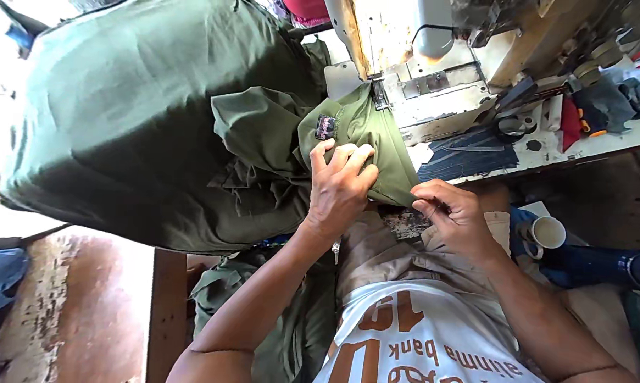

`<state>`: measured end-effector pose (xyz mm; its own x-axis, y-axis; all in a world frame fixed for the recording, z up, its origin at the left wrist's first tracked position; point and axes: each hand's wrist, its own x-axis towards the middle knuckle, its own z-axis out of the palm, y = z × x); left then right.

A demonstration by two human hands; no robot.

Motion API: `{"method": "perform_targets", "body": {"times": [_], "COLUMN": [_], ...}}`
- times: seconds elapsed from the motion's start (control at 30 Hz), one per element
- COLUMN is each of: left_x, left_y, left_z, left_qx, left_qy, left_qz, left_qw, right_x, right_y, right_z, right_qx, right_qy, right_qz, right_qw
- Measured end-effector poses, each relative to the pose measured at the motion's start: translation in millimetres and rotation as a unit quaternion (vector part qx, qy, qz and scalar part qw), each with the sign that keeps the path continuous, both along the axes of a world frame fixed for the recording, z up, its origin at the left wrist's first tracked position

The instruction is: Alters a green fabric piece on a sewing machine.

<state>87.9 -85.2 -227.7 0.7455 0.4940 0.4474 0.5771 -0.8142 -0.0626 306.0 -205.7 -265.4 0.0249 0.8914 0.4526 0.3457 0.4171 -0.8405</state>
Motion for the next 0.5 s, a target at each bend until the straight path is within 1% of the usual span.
{"method": "perform_targets", "body": {"times": [0.13, 0.27, 0.37, 0.5], "left_x": [2, 8, 11, 11], "left_y": [14, 33, 51, 80], "left_z": [1, 12, 20, 24], "left_qx": [0.022, 0.041, 0.056, 0.064], "left_qy": [-0.003, 0.001, -0.002, -0.003], "left_qz": [0.007, 0.016, 0.016, 0.010], "left_qw": [1.000, 0.999, 0.998, 0.998], "right_x": [-1, -2, -4, -8], "right_y": [13, 33, 48, 76], "right_z": [-1, 2, 5, 5], "right_qx": [-0.014, -0.031, -0.045, -0.038], "right_qy": [0.017, 0.038, 0.047, 0.080], "right_qz": [-0.020, -0.039, -0.054, -0.060], "right_qw": [1.000, 0.998, 0.996, 0.994]}}
